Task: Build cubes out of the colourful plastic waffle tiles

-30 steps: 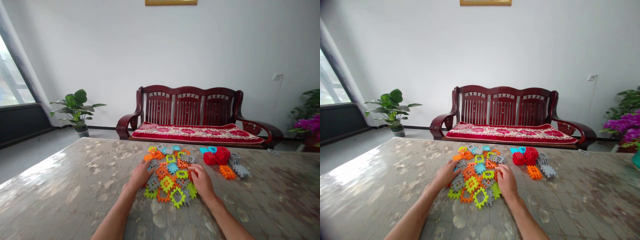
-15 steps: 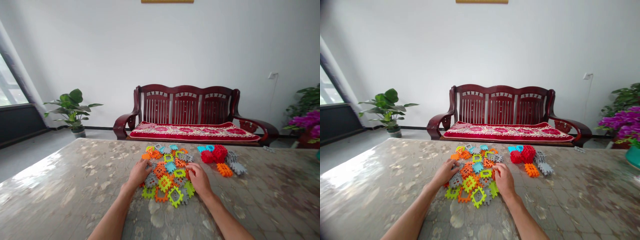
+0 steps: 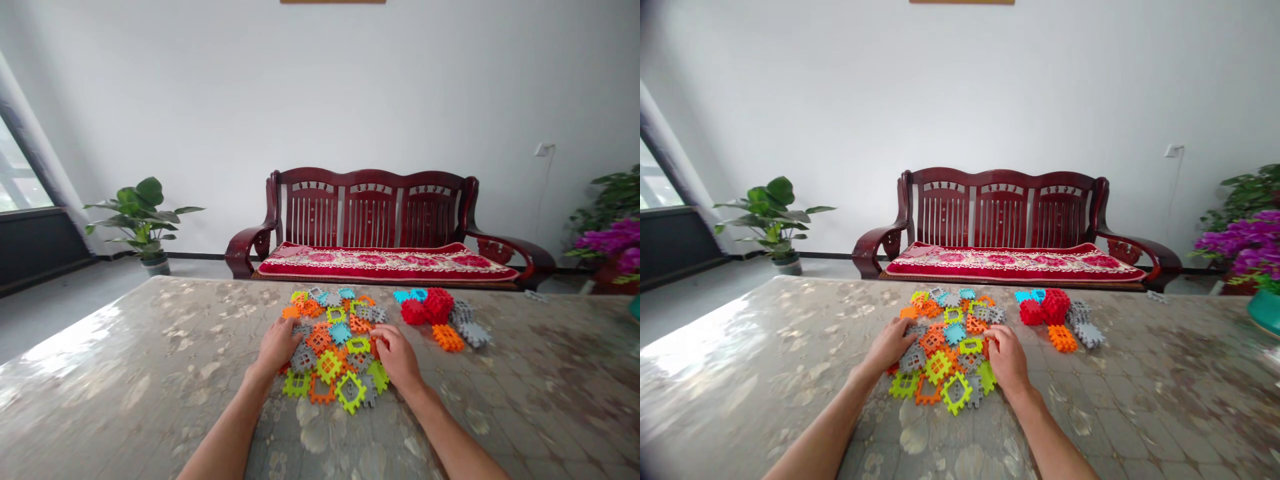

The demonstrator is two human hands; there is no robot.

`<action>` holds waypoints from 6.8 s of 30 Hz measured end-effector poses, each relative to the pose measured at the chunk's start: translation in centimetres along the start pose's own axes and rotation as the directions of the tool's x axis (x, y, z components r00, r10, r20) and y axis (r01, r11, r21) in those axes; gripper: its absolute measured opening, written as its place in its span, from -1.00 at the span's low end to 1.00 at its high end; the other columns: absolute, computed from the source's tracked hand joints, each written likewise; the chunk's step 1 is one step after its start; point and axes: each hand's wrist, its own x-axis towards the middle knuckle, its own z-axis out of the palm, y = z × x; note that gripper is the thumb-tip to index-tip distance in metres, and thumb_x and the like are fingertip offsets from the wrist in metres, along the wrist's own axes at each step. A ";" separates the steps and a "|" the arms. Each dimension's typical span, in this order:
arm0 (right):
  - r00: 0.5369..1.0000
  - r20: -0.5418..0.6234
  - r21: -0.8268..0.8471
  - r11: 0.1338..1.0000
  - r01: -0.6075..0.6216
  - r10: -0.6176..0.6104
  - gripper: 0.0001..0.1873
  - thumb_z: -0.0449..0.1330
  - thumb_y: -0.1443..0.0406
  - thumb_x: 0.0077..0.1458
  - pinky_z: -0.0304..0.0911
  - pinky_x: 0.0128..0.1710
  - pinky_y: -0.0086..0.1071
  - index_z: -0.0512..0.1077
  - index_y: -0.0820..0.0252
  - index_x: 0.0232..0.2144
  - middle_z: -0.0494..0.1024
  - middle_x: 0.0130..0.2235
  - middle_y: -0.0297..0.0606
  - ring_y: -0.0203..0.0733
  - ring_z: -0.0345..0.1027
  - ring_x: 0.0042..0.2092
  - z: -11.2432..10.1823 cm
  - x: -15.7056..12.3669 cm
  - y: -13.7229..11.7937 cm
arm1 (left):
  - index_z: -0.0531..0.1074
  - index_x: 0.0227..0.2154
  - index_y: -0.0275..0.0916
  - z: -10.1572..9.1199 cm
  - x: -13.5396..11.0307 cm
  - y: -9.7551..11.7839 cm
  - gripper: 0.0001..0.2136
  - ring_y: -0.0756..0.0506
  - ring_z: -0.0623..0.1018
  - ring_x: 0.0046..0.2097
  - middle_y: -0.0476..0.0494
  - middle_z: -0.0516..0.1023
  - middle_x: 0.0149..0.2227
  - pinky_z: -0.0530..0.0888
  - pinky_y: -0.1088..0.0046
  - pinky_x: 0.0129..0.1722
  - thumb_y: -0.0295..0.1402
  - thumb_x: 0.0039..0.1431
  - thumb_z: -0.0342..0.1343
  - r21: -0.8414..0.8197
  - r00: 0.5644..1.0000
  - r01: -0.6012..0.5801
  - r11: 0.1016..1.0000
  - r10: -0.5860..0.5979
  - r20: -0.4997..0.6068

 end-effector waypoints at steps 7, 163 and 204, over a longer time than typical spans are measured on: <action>1.000 -0.003 0.011 1.000 -0.018 0.018 -0.68 0.02 0.38 -0.01 0.27 0.04 -0.24 0.56 0.09 -0.36 0.56 -0.13 -0.21 -0.14 0.42 -0.05 0.0 0.0 -0.2 | 0.43 -0.21 -0.20 0.0 -0.1 0.1 -0.79 -0.15 0.47 -0.02 -0.21 0.50 -0.08 0.34 0.40 -0.02 -0.32 0.08 0.07 -0.057 0.999 -0.004 0.998 0.002 -0.046; 0.994 0.009 -0.227 0.968 0.110 -0.111 -0.62 0.09 0.32 0.02 0.23 0.08 -0.15 0.47 0.12 -0.08 0.56 -0.05 -0.20 -0.09 0.38 0.02 -3.6 3.4 2.0 | 0.53 -0.15 -0.12 -0.4 0.7 -3.1 -0.69 -0.13 0.58 -0.25 -0.07 0.64 -0.25 0.36 0.46 -0.39 -0.22 0.10 0.00 -0.367 0.924 0.256 0.895 -0.338 -0.180; 0.972 0.221 -0.287 0.958 -0.017 0.083 -0.52 0.07 0.33 0.02 0.14 0.16 -0.27 0.42 0.22 0.03 0.49 0.06 -0.12 -0.11 0.32 0.12 -0.8 5.4 3.9 | 0.53 -0.17 -0.05 -0.3 0.7 -2.6 -0.70 -0.12 0.57 -0.18 -0.02 0.64 -0.19 0.34 0.47 -0.36 -0.25 0.12 -0.04 -0.275 0.930 0.281 0.920 -0.332 -0.159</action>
